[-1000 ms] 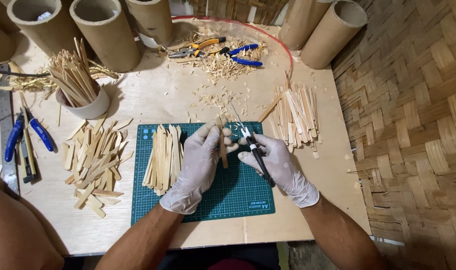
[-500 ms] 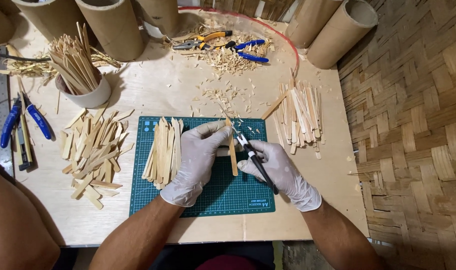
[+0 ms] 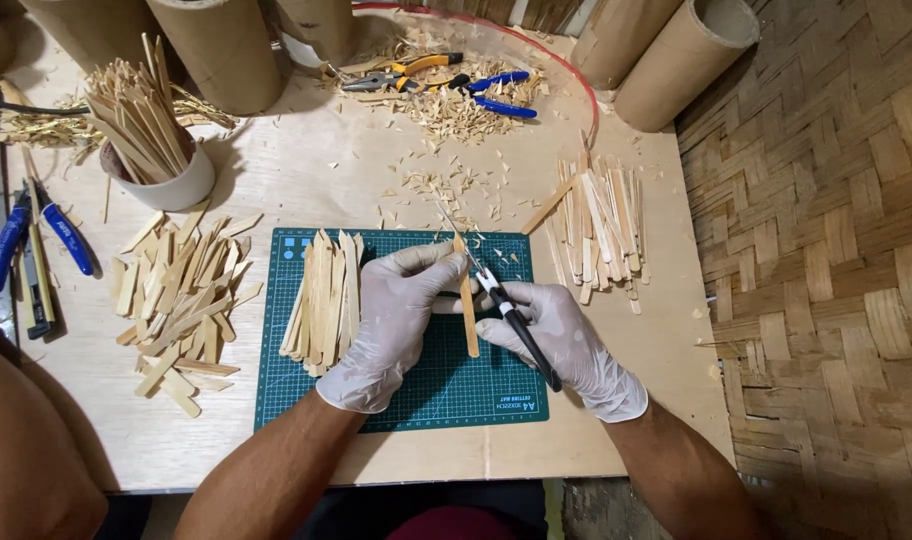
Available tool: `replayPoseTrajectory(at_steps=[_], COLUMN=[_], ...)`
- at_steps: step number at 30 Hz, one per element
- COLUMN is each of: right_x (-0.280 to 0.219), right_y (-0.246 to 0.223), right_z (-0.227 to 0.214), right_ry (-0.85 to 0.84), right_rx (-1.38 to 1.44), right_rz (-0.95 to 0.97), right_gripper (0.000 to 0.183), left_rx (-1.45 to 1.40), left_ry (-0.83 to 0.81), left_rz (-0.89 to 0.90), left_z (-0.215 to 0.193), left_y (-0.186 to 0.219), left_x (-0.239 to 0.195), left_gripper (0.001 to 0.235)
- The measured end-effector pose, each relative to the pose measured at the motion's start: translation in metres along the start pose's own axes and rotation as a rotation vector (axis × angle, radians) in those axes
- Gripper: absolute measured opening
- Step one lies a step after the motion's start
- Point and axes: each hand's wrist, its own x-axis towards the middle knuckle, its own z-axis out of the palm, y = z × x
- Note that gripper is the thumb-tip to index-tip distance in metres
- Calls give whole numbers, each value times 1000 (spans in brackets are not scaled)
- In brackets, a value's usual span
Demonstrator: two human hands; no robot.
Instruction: Cutting thin wooden strips into smaller pieces using scissors on a cutting mat in a workshop.
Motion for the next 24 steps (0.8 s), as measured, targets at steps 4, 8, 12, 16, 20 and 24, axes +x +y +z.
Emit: replayPoseTrajectory(at_steps=[4,8,12,16,20,24], right_x=[-6,-4,-2,-5,-10,-14], right_y=[-12,-9,-1,-10,-26,-34], right_z=[3,0,0,1,4,5], right_ry=[9,5,2,15,13,40], right_rx=[4,-3,37,45,43,90], right_rz=[26,52,32,56,83,134], right_gripper=[33,34,34,27,26,23], left_rx=[20,43,63,59,42,36], left_ry=[4,4,0,18,29,23], left_rz=[6,24,11,15,16,20], left_z=[1,-1,2,3,1,2], left_y=[4,-6,-8,-6,-8,-10], left_x=[-4,2,1,1,3,5], left_gripper=[29,27,26,28,27,29])
